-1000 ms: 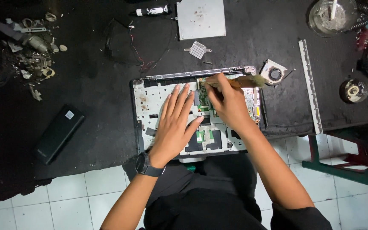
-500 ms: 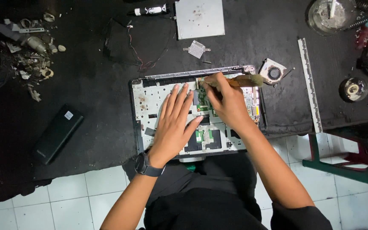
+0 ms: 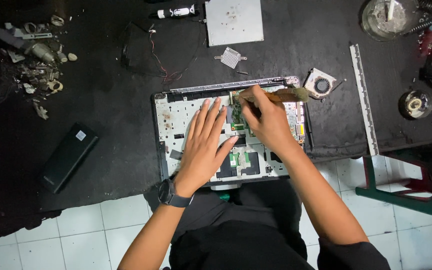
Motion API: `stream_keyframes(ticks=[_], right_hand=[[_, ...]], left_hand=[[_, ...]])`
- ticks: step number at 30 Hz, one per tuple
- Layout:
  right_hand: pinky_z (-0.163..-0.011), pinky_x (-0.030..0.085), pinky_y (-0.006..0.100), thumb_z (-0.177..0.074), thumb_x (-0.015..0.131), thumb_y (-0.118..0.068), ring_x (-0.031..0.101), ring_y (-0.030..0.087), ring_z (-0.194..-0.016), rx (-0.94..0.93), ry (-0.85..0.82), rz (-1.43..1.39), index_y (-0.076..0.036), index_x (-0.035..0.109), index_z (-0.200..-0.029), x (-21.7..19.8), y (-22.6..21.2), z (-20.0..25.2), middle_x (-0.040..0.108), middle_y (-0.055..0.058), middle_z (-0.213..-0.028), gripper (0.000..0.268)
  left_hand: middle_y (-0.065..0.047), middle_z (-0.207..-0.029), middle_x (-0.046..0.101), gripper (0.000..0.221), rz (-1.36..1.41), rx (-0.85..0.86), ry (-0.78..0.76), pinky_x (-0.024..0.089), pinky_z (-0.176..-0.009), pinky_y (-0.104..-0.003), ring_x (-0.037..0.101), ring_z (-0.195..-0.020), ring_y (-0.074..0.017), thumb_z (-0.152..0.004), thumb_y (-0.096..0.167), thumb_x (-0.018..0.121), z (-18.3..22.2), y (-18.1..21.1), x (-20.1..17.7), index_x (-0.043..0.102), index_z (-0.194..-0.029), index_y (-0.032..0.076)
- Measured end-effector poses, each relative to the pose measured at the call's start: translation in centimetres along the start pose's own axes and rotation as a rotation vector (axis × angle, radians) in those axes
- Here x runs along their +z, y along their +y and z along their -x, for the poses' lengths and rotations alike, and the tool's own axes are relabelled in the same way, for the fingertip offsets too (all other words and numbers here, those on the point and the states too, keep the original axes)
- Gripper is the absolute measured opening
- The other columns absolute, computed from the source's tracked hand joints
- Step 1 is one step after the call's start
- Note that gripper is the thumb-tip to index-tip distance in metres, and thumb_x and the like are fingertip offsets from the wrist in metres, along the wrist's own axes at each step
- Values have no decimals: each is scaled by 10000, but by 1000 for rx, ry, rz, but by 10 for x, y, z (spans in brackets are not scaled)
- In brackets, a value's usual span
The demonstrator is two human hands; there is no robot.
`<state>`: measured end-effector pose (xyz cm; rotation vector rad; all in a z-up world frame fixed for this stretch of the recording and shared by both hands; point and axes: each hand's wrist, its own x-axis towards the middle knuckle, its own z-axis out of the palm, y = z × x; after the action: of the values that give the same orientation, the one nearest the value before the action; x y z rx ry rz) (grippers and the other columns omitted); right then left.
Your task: Cleaning a laptop motherboard with a brush and manipulating internal cable connectors with a tool.
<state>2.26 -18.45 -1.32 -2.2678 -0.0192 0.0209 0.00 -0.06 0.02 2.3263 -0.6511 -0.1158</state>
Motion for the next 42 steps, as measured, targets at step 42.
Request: stream_keyframes(ticks=[42], right_hand=[[-511,479,253,-1119,375,-71,510,156,-495,84,533,-627,-99,377,-1238,-56,47,141,495,70,-651,122]], left_hand=[[-206,-1631,247,595,-82,-17,-39,81,-1229,-498,132,-1522,-368,-1026,297,577,-2,10,-2,392,-1498,-16]])
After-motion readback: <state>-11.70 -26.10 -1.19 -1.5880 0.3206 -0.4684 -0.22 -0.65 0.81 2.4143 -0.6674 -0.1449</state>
